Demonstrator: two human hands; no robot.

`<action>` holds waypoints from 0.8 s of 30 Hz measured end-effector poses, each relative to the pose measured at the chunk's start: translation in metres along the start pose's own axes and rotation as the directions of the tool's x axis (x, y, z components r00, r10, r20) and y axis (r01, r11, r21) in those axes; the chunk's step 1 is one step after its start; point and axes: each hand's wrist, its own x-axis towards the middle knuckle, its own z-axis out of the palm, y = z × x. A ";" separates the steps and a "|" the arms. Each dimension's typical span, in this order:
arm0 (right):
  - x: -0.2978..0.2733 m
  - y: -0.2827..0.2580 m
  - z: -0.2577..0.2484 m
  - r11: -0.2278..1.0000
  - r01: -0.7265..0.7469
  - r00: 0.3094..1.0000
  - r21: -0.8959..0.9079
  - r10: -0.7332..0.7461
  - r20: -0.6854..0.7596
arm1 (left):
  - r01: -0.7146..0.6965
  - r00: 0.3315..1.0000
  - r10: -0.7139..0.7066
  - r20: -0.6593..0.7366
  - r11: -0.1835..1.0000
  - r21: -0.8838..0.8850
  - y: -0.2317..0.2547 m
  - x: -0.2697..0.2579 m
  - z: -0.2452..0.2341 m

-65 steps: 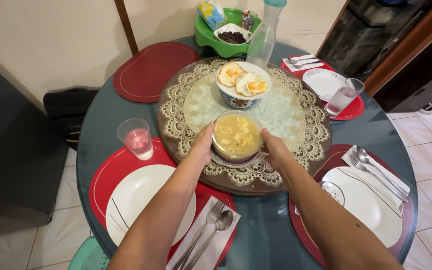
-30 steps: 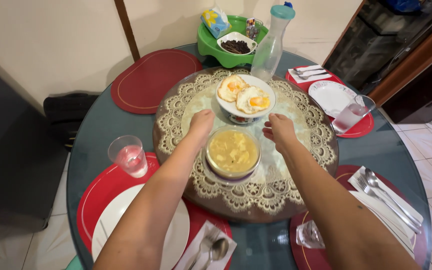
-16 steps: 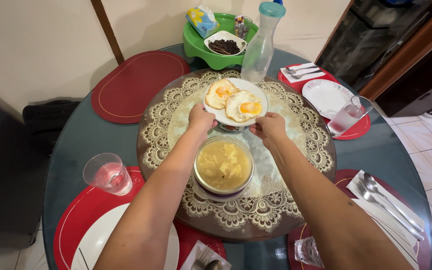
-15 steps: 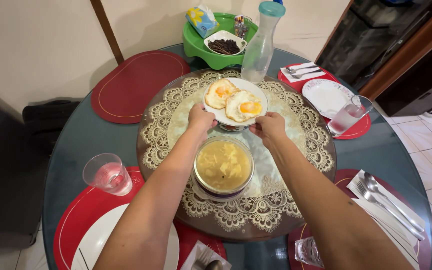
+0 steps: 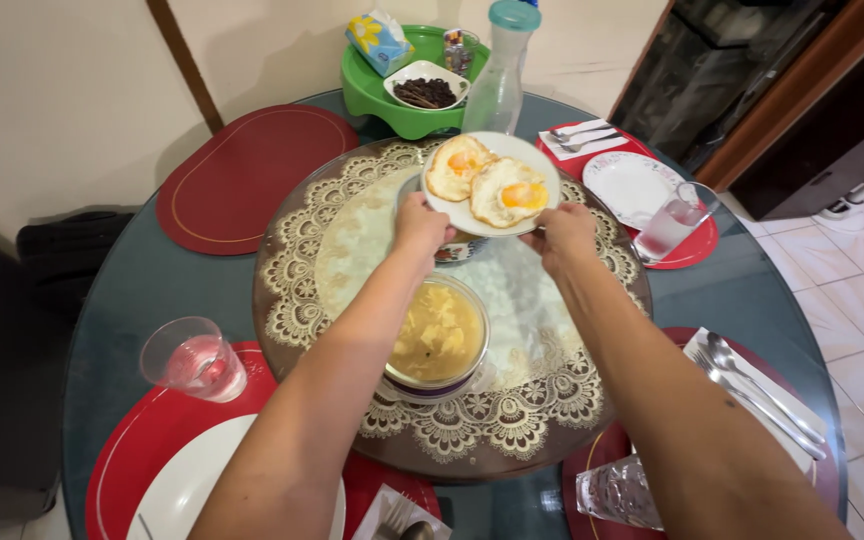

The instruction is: The person transfers food items from the kitchen to the dining table and arranges them.

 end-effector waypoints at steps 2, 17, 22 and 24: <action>0.008 -0.009 -0.016 1.000 0.010 0.999 -0.006 -0.010 -0.040 | 0.023 0.999 -0.023 0.046 1.000 0.004 0.007 -0.007 0.019; 0.067 0.026 -0.094 0.999 0.004 0.943 0.038 0.009 -0.334 | 0.146 0.904 -0.283 0.320 0.909 0.390 -0.039 -0.026 0.122; 0.070 0.043 -0.092 0.995 -0.062 0.927 0.073 0.085 -0.365 | 0.154 0.927 -0.266 0.265 0.912 0.379 -0.086 -0.005 0.128; 0.078 0.056 -0.094 0.994 -0.056 0.935 0.094 0.085 -0.345 | 0.094 0.939 -0.196 0.281 0.937 0.337 -0.102 0.001 0.126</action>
